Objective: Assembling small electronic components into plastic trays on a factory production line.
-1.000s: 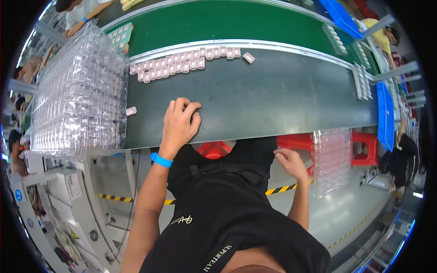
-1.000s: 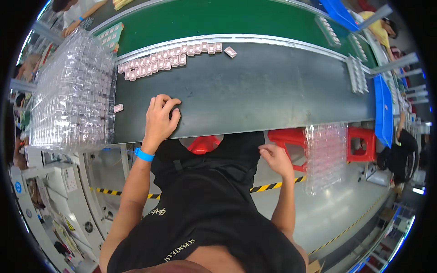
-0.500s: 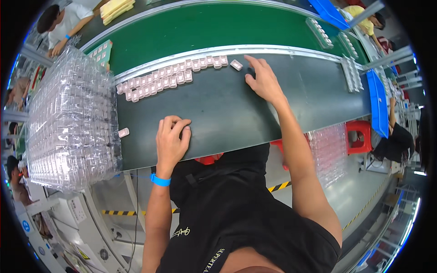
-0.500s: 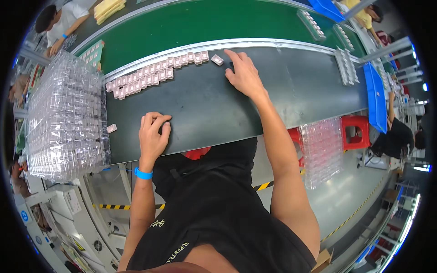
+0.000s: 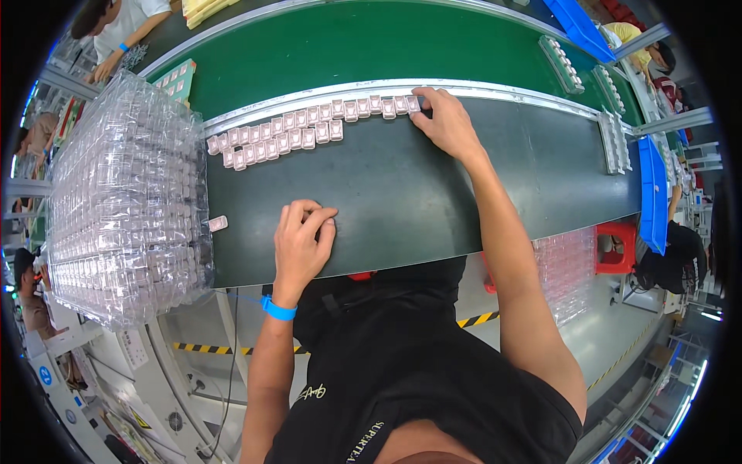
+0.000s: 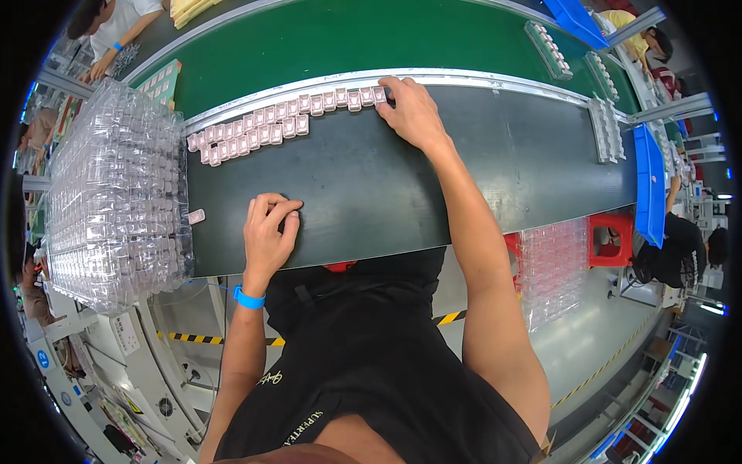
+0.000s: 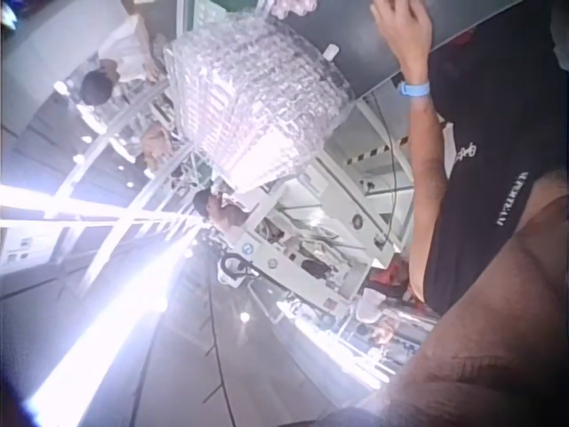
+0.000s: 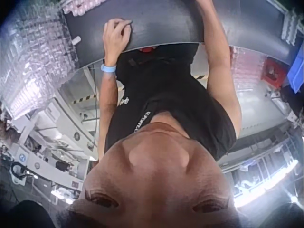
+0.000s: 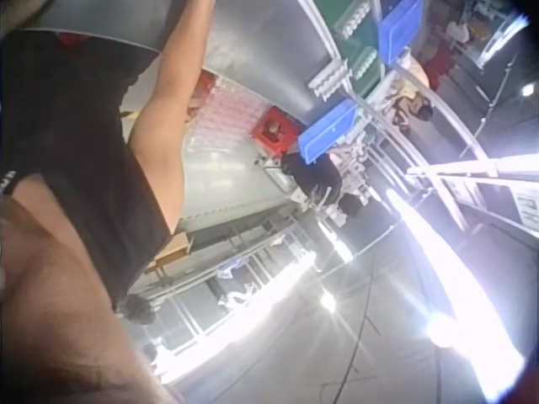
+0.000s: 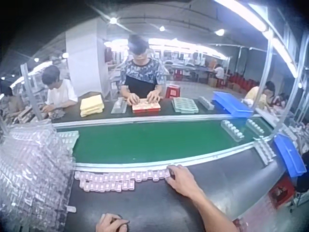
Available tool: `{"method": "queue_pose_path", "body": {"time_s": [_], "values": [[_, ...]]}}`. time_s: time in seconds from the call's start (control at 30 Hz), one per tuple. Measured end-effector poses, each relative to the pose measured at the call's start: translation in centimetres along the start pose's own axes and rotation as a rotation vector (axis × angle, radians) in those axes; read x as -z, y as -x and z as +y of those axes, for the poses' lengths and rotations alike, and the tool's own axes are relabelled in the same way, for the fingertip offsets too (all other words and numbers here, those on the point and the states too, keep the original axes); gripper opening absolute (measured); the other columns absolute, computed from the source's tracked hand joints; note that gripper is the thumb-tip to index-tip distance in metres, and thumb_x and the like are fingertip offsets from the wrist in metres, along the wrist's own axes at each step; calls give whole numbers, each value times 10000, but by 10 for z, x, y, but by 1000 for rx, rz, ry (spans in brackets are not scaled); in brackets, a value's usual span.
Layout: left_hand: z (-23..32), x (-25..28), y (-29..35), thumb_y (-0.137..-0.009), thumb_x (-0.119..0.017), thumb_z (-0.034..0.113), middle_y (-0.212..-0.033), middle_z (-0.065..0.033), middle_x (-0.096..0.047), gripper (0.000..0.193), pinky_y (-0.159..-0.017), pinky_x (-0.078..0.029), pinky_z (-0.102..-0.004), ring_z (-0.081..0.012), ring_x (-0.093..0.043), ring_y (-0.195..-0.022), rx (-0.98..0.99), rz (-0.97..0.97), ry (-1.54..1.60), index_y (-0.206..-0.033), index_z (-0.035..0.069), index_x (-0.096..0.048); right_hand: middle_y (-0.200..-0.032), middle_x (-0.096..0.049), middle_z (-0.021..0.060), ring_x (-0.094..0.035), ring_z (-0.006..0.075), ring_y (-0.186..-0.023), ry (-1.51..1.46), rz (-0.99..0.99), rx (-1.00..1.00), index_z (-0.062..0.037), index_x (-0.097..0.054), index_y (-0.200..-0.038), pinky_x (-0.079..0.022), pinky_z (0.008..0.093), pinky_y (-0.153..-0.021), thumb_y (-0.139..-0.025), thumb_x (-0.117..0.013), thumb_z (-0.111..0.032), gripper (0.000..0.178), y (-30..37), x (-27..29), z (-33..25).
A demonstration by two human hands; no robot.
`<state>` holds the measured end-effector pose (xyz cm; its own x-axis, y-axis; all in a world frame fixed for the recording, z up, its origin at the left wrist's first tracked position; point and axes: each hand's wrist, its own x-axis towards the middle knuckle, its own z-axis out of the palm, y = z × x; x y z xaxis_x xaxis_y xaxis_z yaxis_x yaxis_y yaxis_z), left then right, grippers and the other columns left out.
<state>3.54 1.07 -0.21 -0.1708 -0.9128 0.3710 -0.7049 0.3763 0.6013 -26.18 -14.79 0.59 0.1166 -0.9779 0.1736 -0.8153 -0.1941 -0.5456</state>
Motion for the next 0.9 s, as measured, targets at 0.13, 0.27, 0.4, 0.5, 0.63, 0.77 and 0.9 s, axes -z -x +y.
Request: {"method": "queue_pose_path", "body": {"time_s": [0.13, 0.27, 0.4, 0.5, 0.63, 0.77, 0.9], "values": [[-1, 0, -1, -841, -708, 54, -955, -53, -615, 100, -691, -491, -395, -253, -580, -830, -8, 17, 8, -933, 69, -742, -1196, -626, 170, -612, 337, -1123, 7, 7, 30, -74, -615, -1334, -490, 417, -976, -859, -743, -209, 510, 1, 3, 0], [-3, 1, 1, -841, -707, 56, -952, -55, -617, 97, -695, -491, -398, -258, -583, -833, -7, 24, 19, -932, 62, -741, -1341, -572, 165, -542, 347, -1256, 55, 14, 147, -88, -598, -1371, -463, 427, -1048, -840, -791, -249, 588, 0, 1, -17], [-4, 2, 1, -845, -704, 57, -953, -56, -625, 96, -698, -495, -398, -258, -585, -835, -9, 28, 45, -933, 60, -740, -1344, -584, 119, -525, 345, -1269, 111, -23, 169, -114, -632, -1343, -463, 433, -1050, -850, -793, -268, 541, -7, -5, -32], [-4, 3, 2, -847, -700, 55, -954, -58, -630, 95, -701, -499, -398, -260, -587, -835, -7, 40, 68, -934, 60, -739, -1319, -600, 99, -541, 342, -1238, 167, -95, 143, -132, -668, -1310, -475, 447, -1042, -862, -777, -259, 479, -16, -7, -29], [-6, 1, 1, -849, -696, 51, -951, -62, -635, 94, -703, -503, -398, -265, -590, -836, -9, 51, 95, -933, 56, -737, -1280, -621, 104, -550, 336, -1219, 193, -134, 93, -139, -692, -1279, -479, 446, -1034, -866, -771, -253, 435, -21, -4, -34], [-7, 3, 1, -849, -695, 50, -950, -63, -636, 95, -704, -503, -398, -268, -592, -838, -10, 56, 107, -934, 54, -735, -1277, -624, 107, -552, 337, -1215, 214, -123, 123, -145, -684, -1293, -480, 444, -1032, -863, -777, -262, 455, -25, -6, -32], [-10, 3, 2, -849, -691, 46, -950, -65, -636, 95, -706, -504, -400, -268, -592, -834, -8, 60, 122, -934, 55, -732, -1312, -619, 95, -542, 329, -1238, 252, -128, 75, -161, -647, -1344, -461, 471, -1042, -835, -801, -308, 552, -22, -2, -50]]}}
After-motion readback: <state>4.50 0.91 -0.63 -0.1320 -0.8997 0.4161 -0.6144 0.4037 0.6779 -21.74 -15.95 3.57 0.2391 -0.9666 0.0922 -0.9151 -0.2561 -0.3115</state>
